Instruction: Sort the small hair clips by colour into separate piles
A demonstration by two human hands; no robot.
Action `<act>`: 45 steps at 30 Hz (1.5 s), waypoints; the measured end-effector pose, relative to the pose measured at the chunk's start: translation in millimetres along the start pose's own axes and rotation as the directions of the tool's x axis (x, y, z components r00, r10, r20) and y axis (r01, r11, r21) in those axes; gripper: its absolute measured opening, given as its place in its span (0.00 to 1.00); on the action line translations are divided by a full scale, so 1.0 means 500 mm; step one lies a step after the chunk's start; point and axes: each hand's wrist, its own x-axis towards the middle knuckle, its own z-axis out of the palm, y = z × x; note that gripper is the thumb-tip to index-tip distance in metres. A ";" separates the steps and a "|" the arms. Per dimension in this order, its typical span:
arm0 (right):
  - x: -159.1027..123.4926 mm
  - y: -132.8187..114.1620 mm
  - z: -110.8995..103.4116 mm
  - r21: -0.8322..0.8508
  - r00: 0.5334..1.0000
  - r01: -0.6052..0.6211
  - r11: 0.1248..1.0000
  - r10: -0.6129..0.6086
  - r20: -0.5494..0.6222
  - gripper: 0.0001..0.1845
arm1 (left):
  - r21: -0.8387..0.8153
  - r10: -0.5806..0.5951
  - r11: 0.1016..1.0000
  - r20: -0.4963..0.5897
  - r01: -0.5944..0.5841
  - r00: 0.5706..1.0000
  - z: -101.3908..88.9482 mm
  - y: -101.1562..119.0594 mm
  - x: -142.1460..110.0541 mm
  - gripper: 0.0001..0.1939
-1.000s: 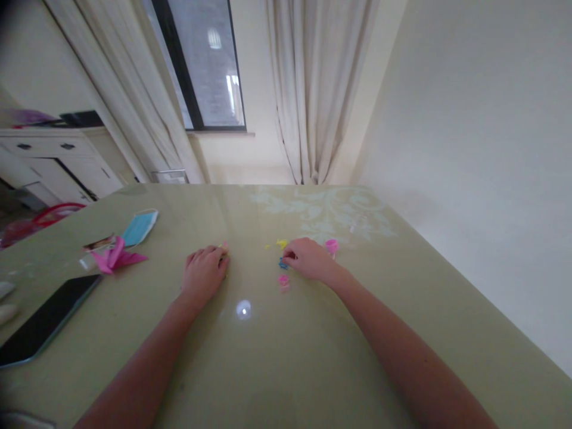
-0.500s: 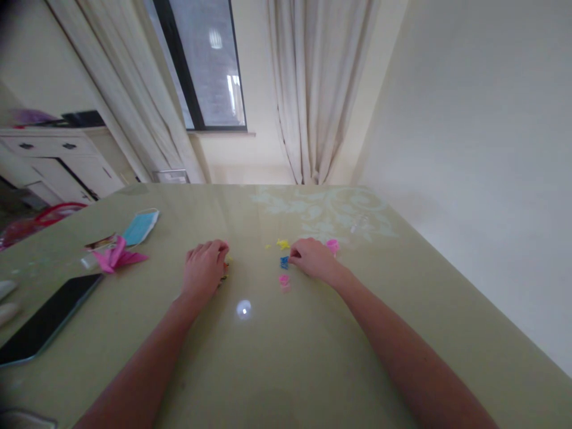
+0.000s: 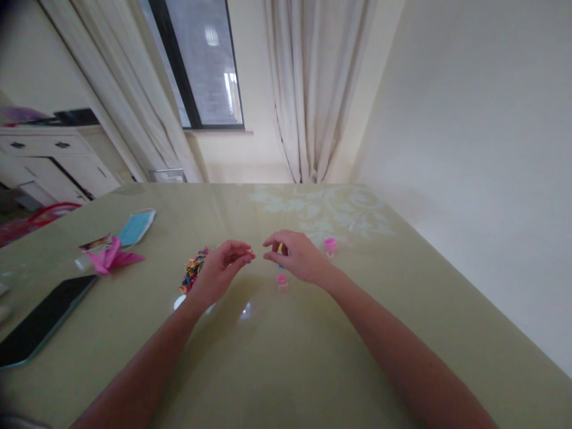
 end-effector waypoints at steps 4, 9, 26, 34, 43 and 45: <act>-0.004 -0.022 0.013 0.055 1.000 0.025 0.998 -0.026 0.013 0.10 | -0.030 0.004 1.000 0.053 -0.003 0.999 0.011 0.012 -0.009 0.13; -0.004 -0.027 0.014 0.016 0.998 0.060 0.998 -0.061 0.031 0.05 | -0.022 -0.008 1.000 0.078 0.010 0.997 0.020 0.023 -0.014 0.14; -0.032 -0.099 -0.125 0.387 0.993 -0.023 0.922 0.066 -0.097 0.15 | 0.939 -0.160 0.315 -0.093 0.141 0.983 -0.056 -0.041 -0.007 0.22; -0.036 -0.111 -0.133 0.394 0.992 -0.013 0.919 0.060 -0.108 0.15 | 0.938 -0.171 0.317 -0.087 0.139 0.981 -0.059 -0.014 0.002 0.15; 0.000 0.033 -0.111 0.084 0.976 -0.154 0.984 0.165 -0.141 0.11 | 0.906 -0.062 0.398 -0.129 0.143 0.990 -0.066 -0.023 0.005 0.12; 0.007 0.083 -0.095 -0.090 0.960 -0.240 0.967 0.222 -0.169 0.07 | 0.892 -0.027 0.431 -0.135 0.133 0.991 -0.067 -0.028 0.006 0.12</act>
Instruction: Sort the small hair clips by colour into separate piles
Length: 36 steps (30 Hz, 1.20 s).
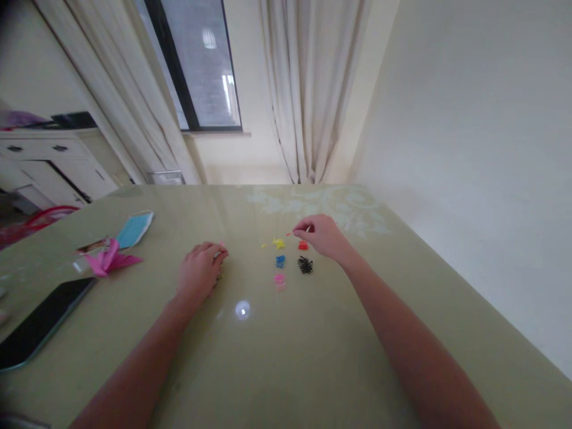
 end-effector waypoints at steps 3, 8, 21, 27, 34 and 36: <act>0.009 0.049 0.028 -0.210 0.998 -0.069 0.975 0.067 -0.016 0.06 | -0.082 0.010 0.997 -0.048 -0.014 0.999 0.007 -0.005 0.002 0.12; 0.003 0.077 0.053 -0.391 0.992 -0.115 0.913 0.129 0.009 0.08 | -0.336 -0.009 0.942 -0.085 -0.020 0.996 0.008 -0.003 0.004 0.13; -0.007 0.005 0.054 -0.215 0.997 0.075 0.974 -0.079 -0.011 0.07 | -0.931 0.072 0.363 0.061 0.031 0.996 0.010 0.058 -0.005 0.17; -0.042 -0.096 0.074 0.175 0.937 0.309 0.935 -0.331 0.115 0.10 | -0.968 0.111 0.190 0.186 0.163 0.976 -0.008 0.082 -0.018 0.22; -0.055 -0.118 0.088 0.161 0.922 0.338 0.927 -0.361 0.144 0.04 | -0.966 0.160 0.152 0.234 0.210 0.959 -0.021 0.093 -0.024 0.24; -0.052 -0.115 0.083 0.193 0.933 0.317 0.929 -0.342 0.113 0.04 | -0.963 0.175 0.209 0.211 0.173 0.962 -0.020 0.090 -0.021 0.23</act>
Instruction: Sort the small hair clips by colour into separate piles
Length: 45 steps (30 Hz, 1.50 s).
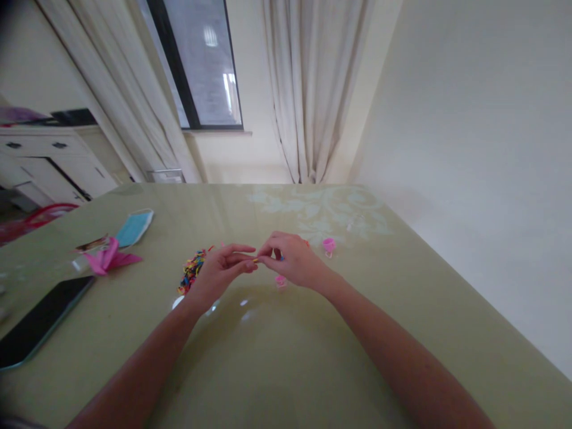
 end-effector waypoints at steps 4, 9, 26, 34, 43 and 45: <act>0.000 -0.009 -0.031 0.157 0.991 -0.073 0.985 0.090 -0.103 0.08 | 0.456 0.150 0.887 -0.132 -0.074 0.980 -0.029 -0.011 0.006 0.18; -0.008 -0.048 -0.078 0.310 0.975 -0.133 0.941 0.181 -0.129 0.14 | 0.938 0.186 0.283 -0.257 0.198 0.949 -0.070 -0.033 -0.004 0.19; 0.003 -0.020 -0.083 0.139 0.975 -0.104 0.985 0.129 -0.183 0.11 | 0.970 0.075 0.084 -0.236 0.230 0.969 -0.074 -0.022 -0.003 0.13; 0.017 0.147 -0.001 -0.386 0.973 -0.230 0.893 0.225 -0.058 0.06 | 0.963 0.151 0.164 -0.237 0.212 0.960 -0.076 -0.020 0.001 0.15; 0.008 0.170 0.029 -0.502 0.946 -0.281 0.818 0.326 0.002 0.08 | 0.952 0.180 0.234 -0.240 0.196 0.954 -0.079 -0.026 0.006 0.15; 0.007 0.171 0.032 -0.519 0.941 -0.295 0.802 0.338 -0.013 0.10 | 0.953 0.183 0.235 -0.238 0.193 0.954 -0.081 -0.027 0.006 0.15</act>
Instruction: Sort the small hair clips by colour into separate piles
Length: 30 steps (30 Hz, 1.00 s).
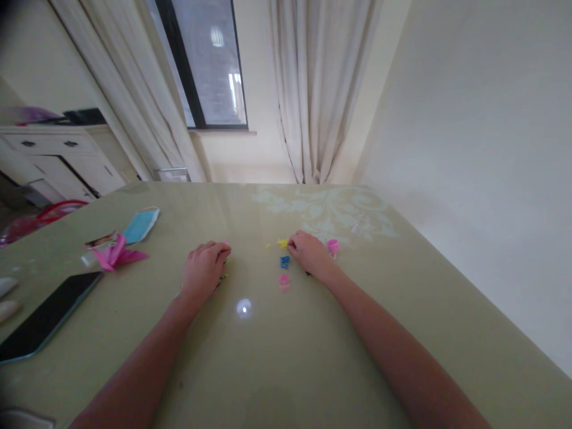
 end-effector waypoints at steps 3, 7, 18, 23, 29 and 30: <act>-0.001 0.000 -0.001 -0.025 1.000 -0.022 0.999 0.021 -0.008 0.11 | -0.022 0.002 1.000 -0.022 -0.002 1.000 0.001 -0.002 0.001 0.15; -0.003 -0.007 -0.020 -0.018 0.997 -0.041 0.999 0.040 -0.063 0.10 | -0.103 -0.036 0.994 -0.062 0.029 0.997 0.001 -0.004 0.002 0.14; -0.026 -0.106 -0.061 0.394 0.968 0.227 0.890 -0.164 -0.188 0.06 | -0.776 0.075 0.622 -0.073 -0.104 0.995 -0.006 0.037 0.001 0.10; -0.042 -0.138 -0.076 0.449 0.956 0.282 0.848 -0.207 -0.209 0.04 | -0.841 0.201 0.517 -0.062 -0.160 0.978 -0.013 0.067 -0.015 0.10; -0.045 -0.129 -0.108 0.563 0.963 0.255 0.786 -0.155 -0.220 0.10 | -0.781 0.134 0.612 -0.048 -0.121 0.990 -0.003 0.053 -0.009 0.14; -0.046 -0.125 -0.117 0.604 0.969 0.235 0.762 -0.134 -0.209 0.11 | -0.702 0.118 0.702 -0.057 -0.124 0.991 0.000 0.047 -0.008 0.14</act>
